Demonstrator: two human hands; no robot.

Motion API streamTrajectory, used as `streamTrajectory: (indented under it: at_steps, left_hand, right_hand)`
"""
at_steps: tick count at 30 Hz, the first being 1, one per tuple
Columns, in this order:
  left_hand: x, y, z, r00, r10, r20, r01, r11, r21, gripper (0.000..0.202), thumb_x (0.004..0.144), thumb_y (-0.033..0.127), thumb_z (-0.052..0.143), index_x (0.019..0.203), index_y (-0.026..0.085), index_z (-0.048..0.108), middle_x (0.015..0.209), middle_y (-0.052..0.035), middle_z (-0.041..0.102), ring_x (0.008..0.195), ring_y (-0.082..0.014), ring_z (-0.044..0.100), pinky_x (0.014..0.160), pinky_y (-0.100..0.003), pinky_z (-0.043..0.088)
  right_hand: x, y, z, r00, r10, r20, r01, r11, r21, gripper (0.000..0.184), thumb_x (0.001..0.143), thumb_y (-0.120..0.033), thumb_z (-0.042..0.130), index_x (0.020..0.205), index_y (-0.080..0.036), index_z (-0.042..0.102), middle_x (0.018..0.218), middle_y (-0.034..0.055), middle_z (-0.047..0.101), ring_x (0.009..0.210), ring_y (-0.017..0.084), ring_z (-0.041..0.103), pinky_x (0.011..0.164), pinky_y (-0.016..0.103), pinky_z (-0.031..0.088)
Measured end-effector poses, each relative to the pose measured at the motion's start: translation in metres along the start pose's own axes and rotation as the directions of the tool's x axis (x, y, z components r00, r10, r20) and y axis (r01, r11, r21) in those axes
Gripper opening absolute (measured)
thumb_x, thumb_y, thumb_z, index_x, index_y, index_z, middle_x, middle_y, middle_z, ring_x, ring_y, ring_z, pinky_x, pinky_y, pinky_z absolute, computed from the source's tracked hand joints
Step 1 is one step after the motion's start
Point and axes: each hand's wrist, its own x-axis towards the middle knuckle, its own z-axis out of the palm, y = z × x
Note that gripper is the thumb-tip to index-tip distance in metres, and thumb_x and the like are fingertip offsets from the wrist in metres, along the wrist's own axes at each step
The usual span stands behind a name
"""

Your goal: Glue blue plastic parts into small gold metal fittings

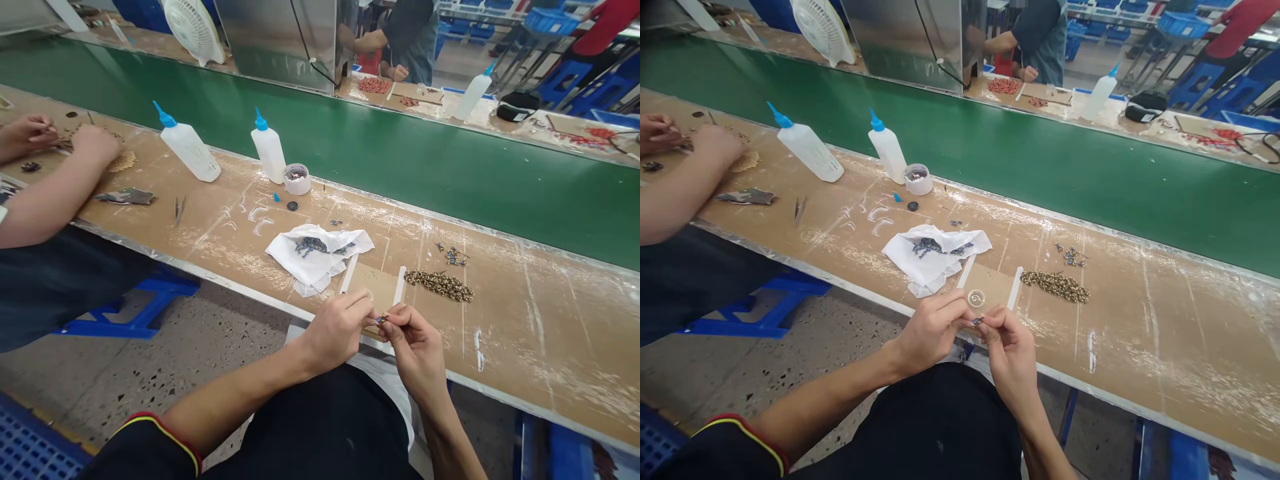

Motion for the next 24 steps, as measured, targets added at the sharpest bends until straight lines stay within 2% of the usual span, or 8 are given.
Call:
streamTrajectory:
  at_steps: [4,11,13,16,19,24]
  left_hand:
    - [-0.002,0.004,-0.002,0.995,-0.037,0.094,0.031,0.998,0.063,0.019,0.087,0.001,0.045,0.079,0.017,0.051,0.078,-0.001,0.052,0.066,-0.0138,0.049,0.058,-0.025,0.037]
    - [-0.003,0.004,-0.003,0.989,-0.092,0.115,0.091,0.996,0.01,0.018,0.092,0.006,0.044,0.079,0.017,0.052,0.078,-0.0012,0.052,0.067,-0.0141,0.051,0.059,-0.025,0.038]
    - [-0.001,0.003,-0.005,0.987,-0.084,0.137,0.087,0.996,-0.017,0.017,0.094,0.009,0.047,0.082,0.017,0.055,0.079,-0.0014,0.054,0.071,-0.0145,0.053,0.063,-0.025,0.041]
    - [0.002,0.003,-0.007,0.983,-0.084,0.161,0.091,0.995,-0.037,0.007,0.095,0.013,0.052,0.097,0.016,0.059,0.088,-0.0028,0.06,0.079,-0.0152,0.058,0.07,-0.025,0.045]
    - [0.004,0.004,-0.007,0.987,-0.064,0.151,0.067,0.998,-0.014,0.013,0.097,0.015,0.053,0.109,0.015,0.057,0.096,-0.005,0.061,0.086,-0.0164,0.06,0.076,-0.026,0.047]
    - [0.001,0.002,-0.004,0.982,-0.023,0.19,0.01,0.997,0.074,0.015,0.1,0.017,0.045,0.103,0.016,0.059,0.093,-0.0057,0.06,0.083,-0.0174,0.059,0.073,-0.027,0.046]
  right_hand:
    - [-0.002,0.001,0.0,0.999,-0.012,0.034,0.013,0.999,-0.04,0.018,0.095,-0.022,0.058,0.077,-0.021,0.055,0.075,-0.0012,0.051,0.066,0.013,0.049,0.061,0.026,0.041]
    - [-0.002,0.004,-0.001,0.999,0.028,0.017,-0.028,0.999,-0.035,0.017,0.094,-0.027,0.059,0.078,-0.021,0.057,0.074,-0.0005,0.054,0.067,0.014,0.052,0.062,0.026,0.043]
    - [-0.001,0.003,-0.004,0.997,0.076,0.03,-0.076,0.997,-0.002,0.015,0.092,-0.03,0.063,0.081,-0.021,0.06,0.075,0.0,0.057,0.067,0.014,0.055,0.063,0.027,0.046]
    - [0.0,0.001,-0.009,0.987,0.156,0.029,-0.158,0.985,0.068,0.013,0.09,-0.033,0.067,0.086,-0.02,0.064,0.076,0.0006,0.063,0.069,0.014,0.06,0.065,0.027,0.049]
    - [-0.002,0.0,-0.01,0.976,0.215,-0.024,-0.21,0.967,0.142,0.013,0.089,-0.033,0.069,0.088,-0.02,0.066,0.077,0.0008,0.066,0.07,0.014,0.061,0.067,0.026,0.05]
    - [-0.006,0.003,-0.007,0.967,0.249,-0.056,-0.231,0.948,0.217,0.014,0.088,-0.034,0.07,0.087,-0.02,0.068,0.084,0.0015,0.068,0.079,0.014,0.062,0.076,0.026,0.05]
